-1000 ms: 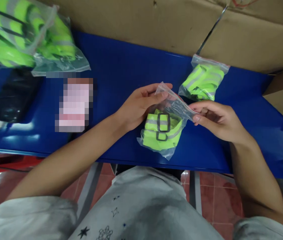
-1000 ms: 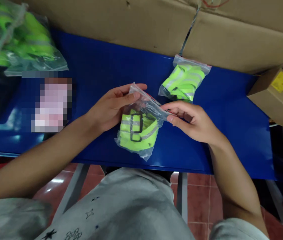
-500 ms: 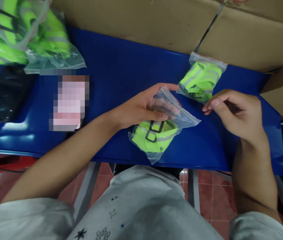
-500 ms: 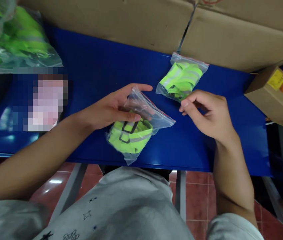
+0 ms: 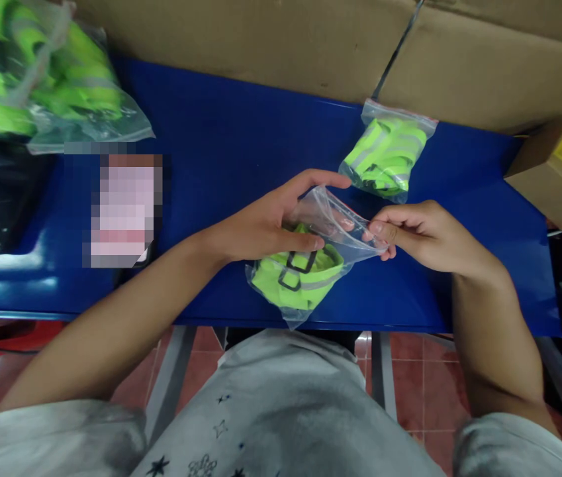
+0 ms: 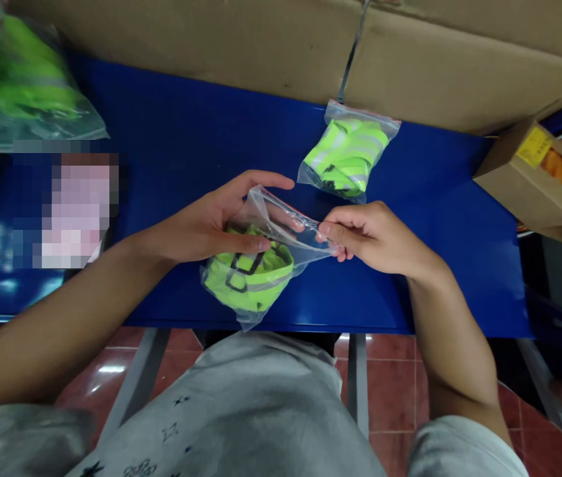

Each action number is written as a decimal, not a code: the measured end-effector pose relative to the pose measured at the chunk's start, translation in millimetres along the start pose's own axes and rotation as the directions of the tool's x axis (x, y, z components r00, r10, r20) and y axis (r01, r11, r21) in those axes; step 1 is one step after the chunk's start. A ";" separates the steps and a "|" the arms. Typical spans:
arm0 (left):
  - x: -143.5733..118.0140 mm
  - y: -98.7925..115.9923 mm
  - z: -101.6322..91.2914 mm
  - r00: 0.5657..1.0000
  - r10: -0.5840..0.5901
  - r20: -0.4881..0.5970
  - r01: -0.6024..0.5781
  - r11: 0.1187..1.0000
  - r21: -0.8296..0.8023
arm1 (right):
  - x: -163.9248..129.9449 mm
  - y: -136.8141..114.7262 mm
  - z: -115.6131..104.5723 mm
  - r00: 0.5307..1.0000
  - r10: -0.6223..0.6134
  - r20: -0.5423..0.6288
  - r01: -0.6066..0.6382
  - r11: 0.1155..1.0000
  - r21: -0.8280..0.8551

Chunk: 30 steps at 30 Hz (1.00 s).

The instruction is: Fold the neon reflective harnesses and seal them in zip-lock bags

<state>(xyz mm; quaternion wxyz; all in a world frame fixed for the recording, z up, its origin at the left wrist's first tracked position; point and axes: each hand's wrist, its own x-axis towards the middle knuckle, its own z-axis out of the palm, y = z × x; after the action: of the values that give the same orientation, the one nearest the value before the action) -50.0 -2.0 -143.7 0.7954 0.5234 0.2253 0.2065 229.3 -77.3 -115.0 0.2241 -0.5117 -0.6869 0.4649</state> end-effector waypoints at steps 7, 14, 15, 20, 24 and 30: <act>-0.8 4.2 7.2 0.986 -0.013 -0.165 0.016 1.000 0.017 | -2.5 2.8 -4.6 0.998 -0.058 -0.030 0.058 0.998 0.006; -1.0 2.6 6.0 0.993 -0.027 -0.115 0.027 1.000 0.001 | -7.3 2.2 -14.8 0.993 -0.113 0.023 0.112 0.993 0.032; -0.9 1.9 5.0 0.994 -0.025 -0.106 0.025 1.000 0.003 | -7.7 1.9 -16.8 0.991 -0.124 0.051 0.125 0.992 -0.002; 0.2 -0.2 2.5 0.994 -0.017 -0.104 0.017 1.000 -0.002 | -7.0 2.2 -19.3 0.990 -0.103 0.096 0.116 0.984 -0.137; 1.4 -1.2 4.4 0.986 0.005 -0.165 -0.004 1.000 0.006 | -3.4 6.3 -13.7 0.994 -0.096 -0.058 0.090 0.992 -0.092; 7.1 -5.1 5.4 0.967 0.009 -0.253 -0.012 1.000 -0.011 | 0.5 5.6 -8.4 0.995 -0.001 -0.096 0.017 0.987 0.162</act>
<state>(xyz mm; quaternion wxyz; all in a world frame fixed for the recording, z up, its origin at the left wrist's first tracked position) -40.7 -3.8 -147.6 0.7621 0.4892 0.3208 0.2774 238.4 -73.2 -116.0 0.2998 -0.5101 -0.6375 0.4934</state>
